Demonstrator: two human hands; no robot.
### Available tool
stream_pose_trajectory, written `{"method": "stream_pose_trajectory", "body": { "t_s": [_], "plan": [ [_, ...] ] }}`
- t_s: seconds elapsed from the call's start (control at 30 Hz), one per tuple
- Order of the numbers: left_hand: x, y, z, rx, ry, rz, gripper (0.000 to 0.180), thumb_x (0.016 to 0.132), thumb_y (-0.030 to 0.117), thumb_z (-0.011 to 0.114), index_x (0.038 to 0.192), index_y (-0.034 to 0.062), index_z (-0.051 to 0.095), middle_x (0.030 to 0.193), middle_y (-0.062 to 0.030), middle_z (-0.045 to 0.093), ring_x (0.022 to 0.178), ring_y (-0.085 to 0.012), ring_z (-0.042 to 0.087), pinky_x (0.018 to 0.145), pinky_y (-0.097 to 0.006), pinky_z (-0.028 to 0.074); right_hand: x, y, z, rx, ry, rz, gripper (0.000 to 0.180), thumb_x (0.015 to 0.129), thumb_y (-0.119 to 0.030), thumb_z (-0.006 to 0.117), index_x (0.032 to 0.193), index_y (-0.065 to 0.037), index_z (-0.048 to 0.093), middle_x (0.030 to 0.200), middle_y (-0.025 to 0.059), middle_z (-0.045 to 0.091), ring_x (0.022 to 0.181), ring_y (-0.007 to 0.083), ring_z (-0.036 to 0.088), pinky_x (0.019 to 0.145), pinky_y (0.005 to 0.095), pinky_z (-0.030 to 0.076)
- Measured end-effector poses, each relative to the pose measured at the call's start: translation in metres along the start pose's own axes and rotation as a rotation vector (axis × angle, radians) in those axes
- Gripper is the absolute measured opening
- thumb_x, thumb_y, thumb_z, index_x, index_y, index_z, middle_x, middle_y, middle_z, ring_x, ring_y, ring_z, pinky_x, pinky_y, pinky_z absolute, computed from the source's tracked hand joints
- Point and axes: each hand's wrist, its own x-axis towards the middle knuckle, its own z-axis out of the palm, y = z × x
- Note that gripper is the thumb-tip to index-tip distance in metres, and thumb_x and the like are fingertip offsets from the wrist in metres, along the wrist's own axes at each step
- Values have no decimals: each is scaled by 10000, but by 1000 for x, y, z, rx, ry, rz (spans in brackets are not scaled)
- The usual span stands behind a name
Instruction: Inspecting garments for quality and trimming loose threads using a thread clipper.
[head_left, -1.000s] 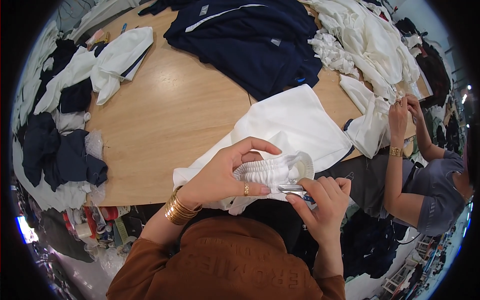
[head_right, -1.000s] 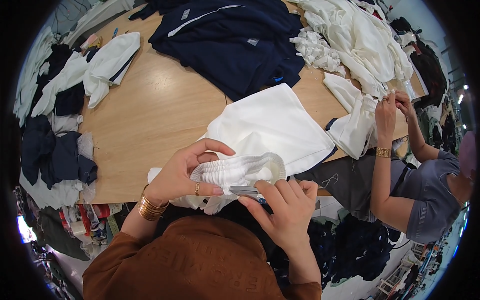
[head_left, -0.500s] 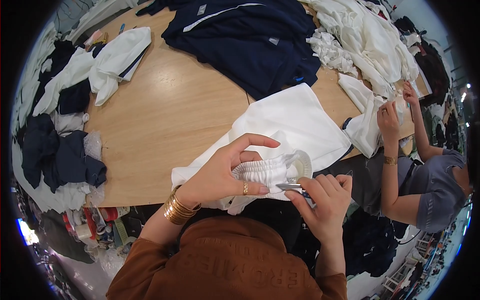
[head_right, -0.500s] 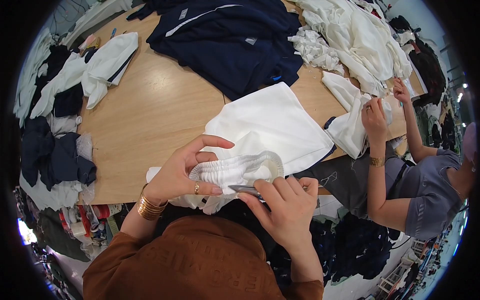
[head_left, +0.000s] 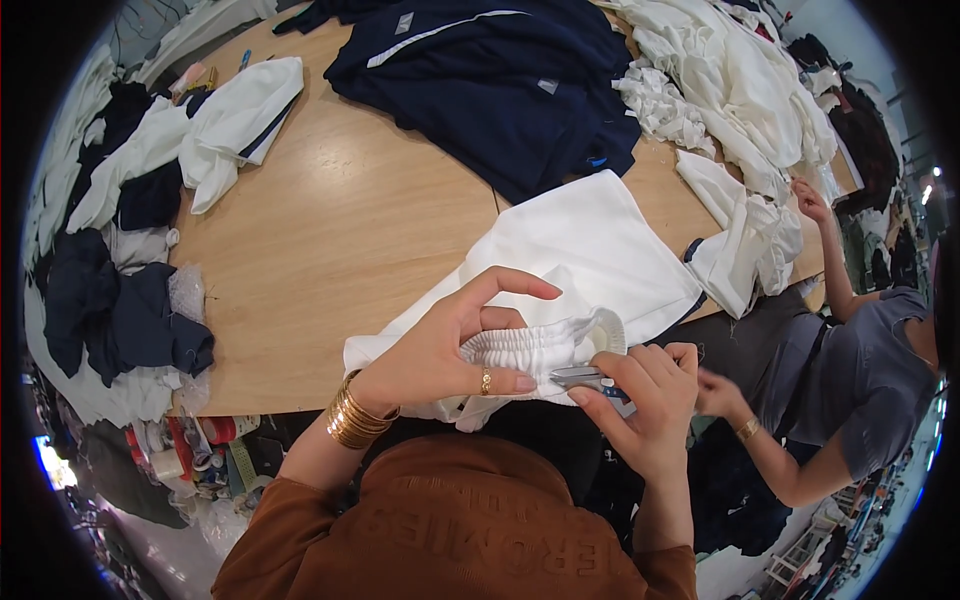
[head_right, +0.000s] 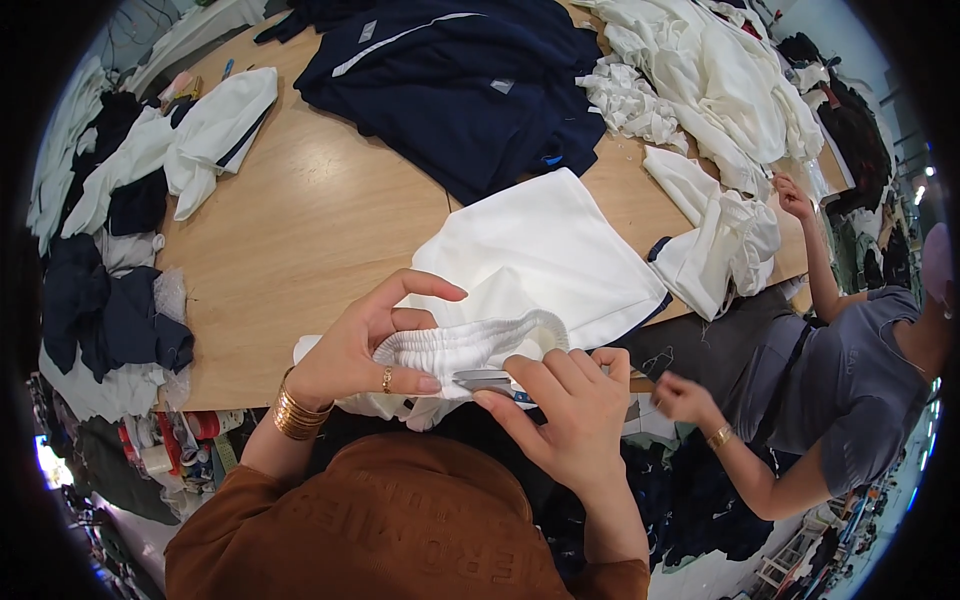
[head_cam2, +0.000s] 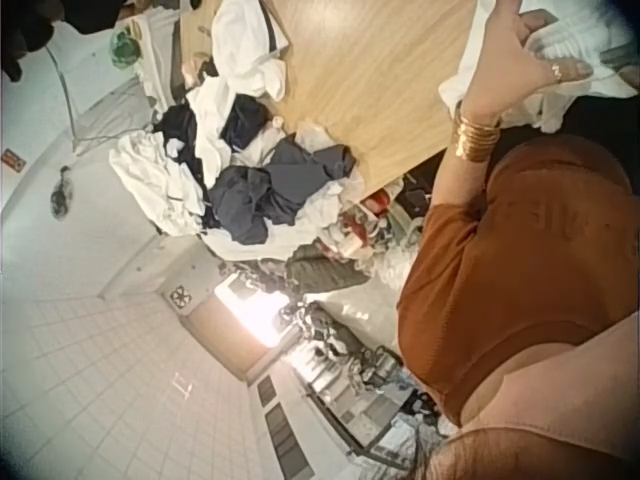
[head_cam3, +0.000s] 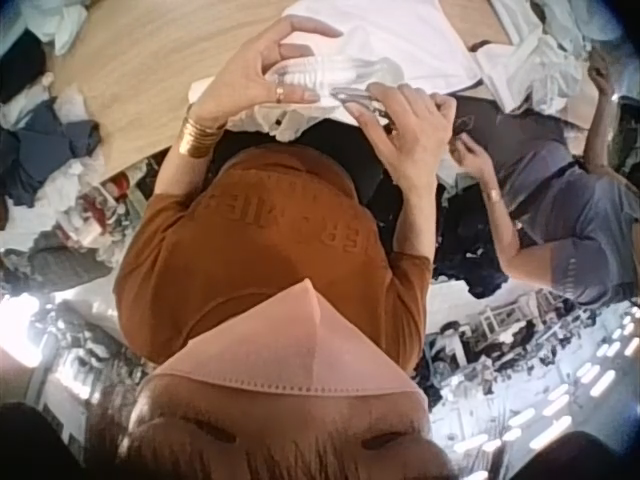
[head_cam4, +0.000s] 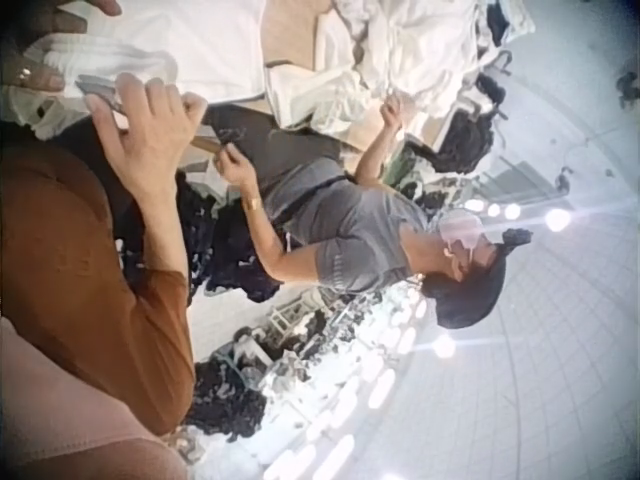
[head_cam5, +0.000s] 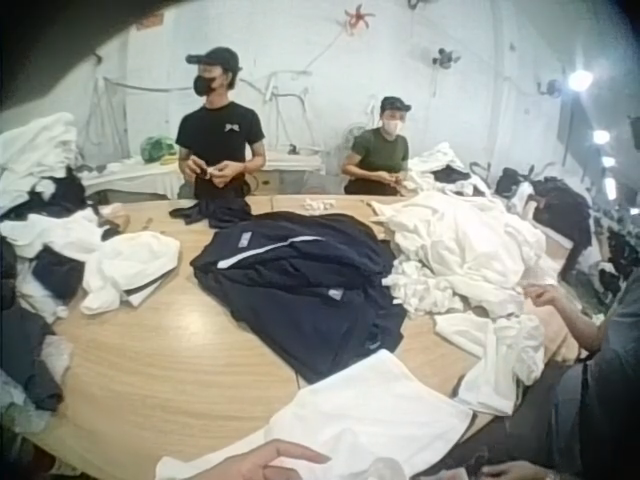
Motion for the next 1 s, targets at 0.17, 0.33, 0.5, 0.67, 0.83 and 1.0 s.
{"method": "stream_pose_trajectory", "body": {
  "t_s": [0.17, 0.33, 0.5, 0.67, 0.83, 1.0],
  "plan": [
    [0, -1, -3, 1, -13, 2, 702, 649, 19, 753, 1252, 64, 396, 948, -63, 619, 852, -68, 568, 739, -195, 446, 1, -1, -4, 17, -28, -3, 261, 663, -302, 720, 766, -94, 600, 595, 1, 466, 546, 179, 411, 637, 324, 262],
    [1, -2, -1, -12, -16, -4, 698, 644, 10, 752, 1243, 65, 397, 948, -66, 622, 858, -68, 570, 733, -196, 449, 0, 1, -3, -12, -36, -31, 259, 666, -312, 717, 740, -99, 590, 587, -1, 455, 543, 180, 408, 638, 330, 259],
    [0, 0, -1, -28, -13, -14, 689, 642, 5, 749, 1234, 65, 402, 948, -67, 621, 857, -67, 569, 731, -196, 451, 0, -1, -4, -32, -34, -10, 257, 668, -312, 719, 731, -101, 586, 580, 2, 442, 545, 181, 413, 638, 332, 260],
    [0, -3, -2, -13, -2, 10, 685, 640, 5, 747, 1230, 64, 403, 942, -66, 620, 846, -66, 569, 724, -192, 449, -1, 1, -2, -75, -43, -34, 261, 670, -339, 734, 749, -136, 590, 615, -13, 462, 550, 164, 450, 625, 326, 272],
    [-1, -4, -2, -26, -1, -4, 683, 639, 10, 748, 1227, 60, 404, 936, -63, 616, 839, -64, 567, 715, -189, 449, -1, -1, -1, -75, -29, -44, 263, 676, -342, 730, 751, -132, 590, 620, -12, 463, 548, 164, 448, 625, 323, 270],
    [-1, -1, -1, -38, -2, -26, 675, 639, 12, 747, 1220, 59, 407, 936, -64, 613, 827, -58, 561, 683, -183, 449, -2, -2, 0, -91, -22, -48, 267, 680, -346, 729, 755, -130, 591, 625, -11, 466, 549, 164, 446, 630, 324, 268]
  ]
}}
